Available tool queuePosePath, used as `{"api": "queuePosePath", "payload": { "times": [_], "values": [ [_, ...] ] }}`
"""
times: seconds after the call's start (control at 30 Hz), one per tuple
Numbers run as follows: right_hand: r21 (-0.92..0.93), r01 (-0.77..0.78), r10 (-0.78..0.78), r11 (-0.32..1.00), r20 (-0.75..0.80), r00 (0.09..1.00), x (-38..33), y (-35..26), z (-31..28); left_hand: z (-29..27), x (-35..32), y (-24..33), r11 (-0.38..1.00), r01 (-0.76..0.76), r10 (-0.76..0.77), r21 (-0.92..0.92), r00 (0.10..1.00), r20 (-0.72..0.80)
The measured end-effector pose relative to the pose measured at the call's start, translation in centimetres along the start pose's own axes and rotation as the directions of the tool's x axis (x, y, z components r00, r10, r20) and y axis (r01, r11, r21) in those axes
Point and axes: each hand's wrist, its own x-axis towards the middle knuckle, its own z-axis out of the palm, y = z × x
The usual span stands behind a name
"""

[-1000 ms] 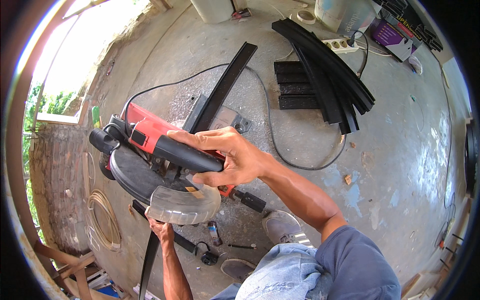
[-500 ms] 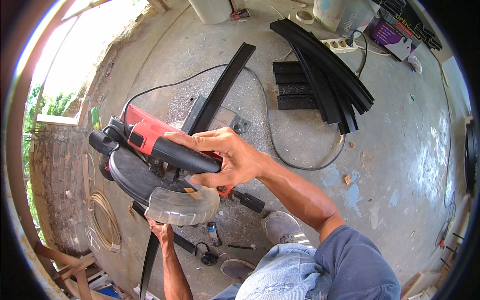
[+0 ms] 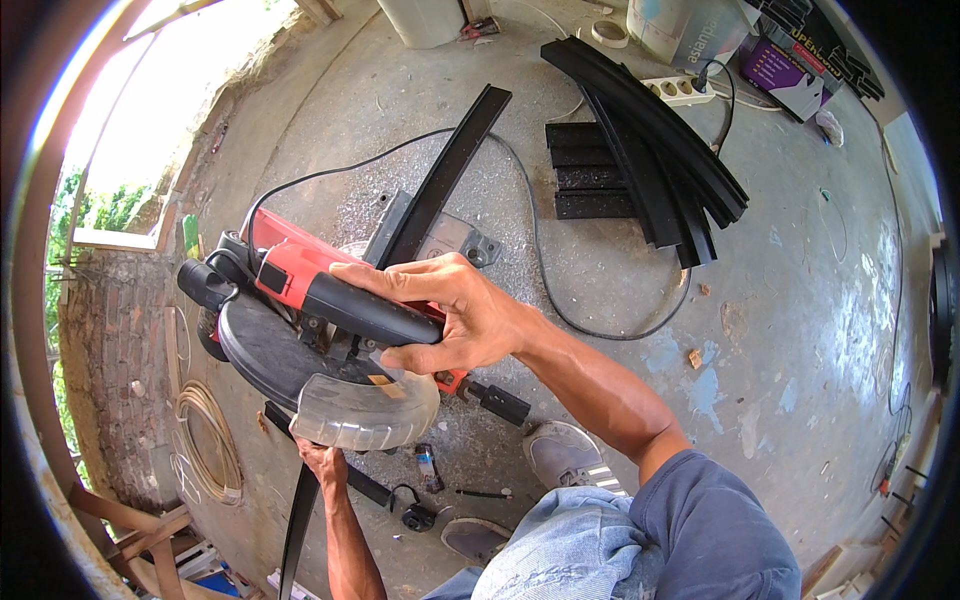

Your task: The person measures a black metal trim piece with a tape measure, marks it, and then cuts it using a miter saw.

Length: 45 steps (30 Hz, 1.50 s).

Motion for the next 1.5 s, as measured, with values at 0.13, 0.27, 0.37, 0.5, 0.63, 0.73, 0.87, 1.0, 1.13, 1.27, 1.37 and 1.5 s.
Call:
{"api": "queuePosePath", "payload": {
  "times": [0.13,0.27,0.37,0.5,0.63,0.73,0.87,1.0,1.13,1.27,1.37,1.5],
  "values": [
    [-0.035,0.099,-0.101,0.994,-0.087,0.991,0.0,0.8,0.4,0.1,0.1,0.2,0.999,-0.003,0.003,0.035,1.000,0.006],
    [-0.023,0.101,-0.103,0.995,-0.087,0.991,0.0,0.7,0.5,-0.3,0.1,-0.6,0.999,-0.008,0.007,0.053,1.000,0.007],
    [-0.011,0.114,-0.114,0.993,-0.089,0.989,0.1,0.7,0.6,-0.2,0.2,-1.1,0.999,-0.025,0.025,0.023,1.000,0.014],
    [-0.010,0.100,-0.100,0.995,-0.082,0.992,0.0,0.6,0.3,0.1,0.2,-0.5,1.000,-0.030,0.030,0.003,1.000,0.007],
    [-0.033,0.085,-0.087,0.996,-0.059,0.994,0.1,0.3,0.1,-0.1,0.1,-0.7,1.000,-0.013,0.013,0.000,1.000,0.000],
    [-0.023,0.103,-0.104,0.994,-0.069,0.992,0.1,0.6,0.4,-0.1,0.2,-0.9,0.999,-0.034,0.035,0.015,0.999,-0.001],
    [-0.018,0.108,-0.109,0.994,-0.070,0.992,0.0,0.6,0.4,-0.1,0.0,-0.6,0.999,-0.025,0.025,0.037,1.000,0.002],
    [-0.034,0.108,-0.110,0.994,-0.062,0.992,-0.1,0.7,0.3,0.0,-0.1,-0.2,1.000,-0.002,0.002,0.019,1.000,0.010],
    [-0.049,0.118,-0.121,0.992,-0.059,0.991,-0.1,0.6,0.1,0.5,0.1,1.3,0.979,-0.024,0.036,0.201,0.998,-0.057],
    [-0.055,0.123,-0.127,0.991,-0.062,0.990,-0.2,0.6,-0.1,2.2,0.3,1.9,0.826,-0.208,0.360,0.524,0.909,-0.208],
    [-0.097,0.130,-0.136,0.987,-0.054,0.989,0.0,0.3,0.2,2.0,1.5,-3.4,0.613,-0.367,0.428,0.700,0.899,0.097],
    [-0.110,0.140,-0.146,0.984,-0.046,0.988,0.0,0.8,0.5,4.3,1.7,-8.7,0.628,-0.429,0.342,0.650,0.902,0.265]
  ]
}}
